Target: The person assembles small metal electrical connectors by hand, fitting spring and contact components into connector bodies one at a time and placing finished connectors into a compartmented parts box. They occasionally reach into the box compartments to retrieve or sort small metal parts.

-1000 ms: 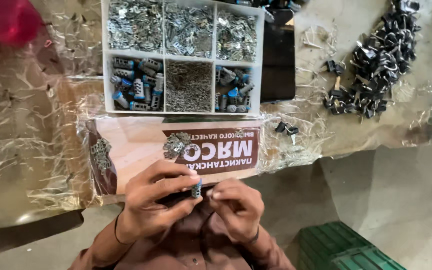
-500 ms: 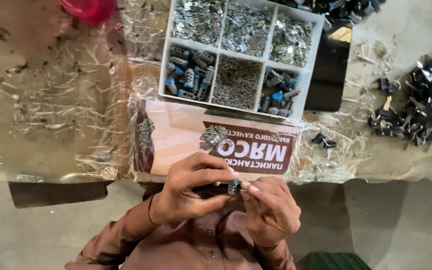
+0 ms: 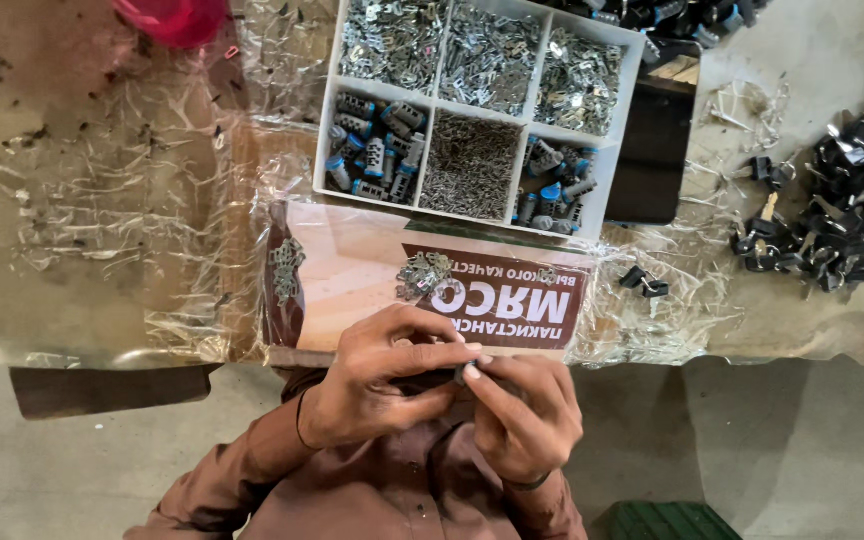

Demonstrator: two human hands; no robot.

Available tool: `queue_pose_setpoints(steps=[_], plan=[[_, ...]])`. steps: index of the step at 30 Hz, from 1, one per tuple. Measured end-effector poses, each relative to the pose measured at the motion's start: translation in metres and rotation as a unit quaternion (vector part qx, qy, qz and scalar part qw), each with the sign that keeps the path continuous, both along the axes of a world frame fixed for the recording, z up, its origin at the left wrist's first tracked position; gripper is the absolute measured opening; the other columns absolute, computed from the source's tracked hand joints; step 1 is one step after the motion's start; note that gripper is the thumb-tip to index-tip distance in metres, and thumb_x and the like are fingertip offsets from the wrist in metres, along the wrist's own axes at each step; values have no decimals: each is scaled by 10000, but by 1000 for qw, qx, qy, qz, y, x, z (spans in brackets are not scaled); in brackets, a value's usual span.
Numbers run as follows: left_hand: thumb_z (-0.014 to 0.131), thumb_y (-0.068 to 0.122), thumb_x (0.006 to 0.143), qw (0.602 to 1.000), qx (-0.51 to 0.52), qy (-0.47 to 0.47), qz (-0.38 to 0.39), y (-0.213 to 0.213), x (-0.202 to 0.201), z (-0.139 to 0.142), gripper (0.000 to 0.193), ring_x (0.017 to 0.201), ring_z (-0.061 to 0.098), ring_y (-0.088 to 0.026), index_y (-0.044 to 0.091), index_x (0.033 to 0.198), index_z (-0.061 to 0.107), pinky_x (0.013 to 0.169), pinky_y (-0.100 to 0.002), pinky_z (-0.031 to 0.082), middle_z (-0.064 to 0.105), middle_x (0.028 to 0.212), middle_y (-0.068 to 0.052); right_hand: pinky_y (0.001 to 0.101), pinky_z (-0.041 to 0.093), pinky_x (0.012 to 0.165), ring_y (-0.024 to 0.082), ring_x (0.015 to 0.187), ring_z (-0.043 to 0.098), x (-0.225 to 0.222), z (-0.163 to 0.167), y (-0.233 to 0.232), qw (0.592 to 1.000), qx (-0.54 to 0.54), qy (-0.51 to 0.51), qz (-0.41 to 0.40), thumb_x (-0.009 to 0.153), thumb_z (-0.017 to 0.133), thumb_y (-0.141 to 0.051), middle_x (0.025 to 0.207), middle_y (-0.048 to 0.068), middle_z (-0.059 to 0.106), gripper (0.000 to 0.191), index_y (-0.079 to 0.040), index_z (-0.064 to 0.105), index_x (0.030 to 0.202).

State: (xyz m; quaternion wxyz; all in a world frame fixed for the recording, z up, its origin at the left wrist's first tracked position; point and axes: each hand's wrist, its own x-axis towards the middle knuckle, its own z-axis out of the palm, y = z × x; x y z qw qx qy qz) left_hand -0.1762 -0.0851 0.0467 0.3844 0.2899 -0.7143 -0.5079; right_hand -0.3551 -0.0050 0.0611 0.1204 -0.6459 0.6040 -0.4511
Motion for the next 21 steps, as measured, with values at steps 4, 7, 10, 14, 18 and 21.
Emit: queue_pose_setpoints(steps=[4, 7, 10, 14, 18, 21], plan=[[857, 43, 759, 1000, 17, 9, -6, 1, -1, 0, 462, 986, 721, -214, 112, 1205, 756, 847, -324, 605, 710, 1138, -78, 261, 540, 676, 162, 850, 666, -5, -5, 7, 968, 116, -221, 4, 813, 744, 85, 1022, 137, 666, 225, 0, 720, 1020], [848, 31, 756, 1000, -6, 15, -16, -1, 0, -2, 449, 1001, 727, -220, 102, 1190, 756, 858, -329, 608, 720, 1154, -86, 276, 550, 721, 159, 874, 660, -23, -15, 2, 863, 194, -454, 109, 856, 704, 60, 1035, 133, 671, 209, 29, 717, 1063], [861, 24, 772, 999, 27, 40, 7, -1, 4, -5, 414, 949, 734, -179, 77, 1170, 759, 807, -294, 617, 715, 1134, -90, 277, 538, 705, 155, 823, 643, -50, -26, -17, 879, 222, -418, 53, 936, 687, -16, 941, 105, 695, 128, 13, 717, 1057], [851, 16, 775, 996, 16, 67, 60, -9, 9, -16, 406, 932, 725, -153, 52, 1166, 746, 775, -251, 636, 700, 1151, -110, 330, 530, 767, 180, 892, 638, -99, -37, -73, 985, 62, 71, -145, 1009, 725, -139, 1002, 81, 683, 209, -21, 686, 1176], [846, 11, 748, 996, 19, 37, 84, -7, 13, -23, 418, 845, 707, -124, 41, 1155, 752, 737, -244, 612, 702, 1141, -117, 410, 495, 801, 246, 944, 609, -139, -28, -118, 946, 113, 189, -236, 1037, 769, -286, 1027, 93, 660, 375, -9, 683, 1275], [852, 18, 736, 995, -2, 36, 91, -7, 10, -26, 422, 816, 715, -119, 46, 1147, 757, 714, -238, 615, 704, 1134, -112, 460, 467, 859, 297, 974, 584, -145, -27, -134, 934, 159, 207, -244, 959, 836, -397, 1045, 125, 624, 549, 1, 669, 1298]])
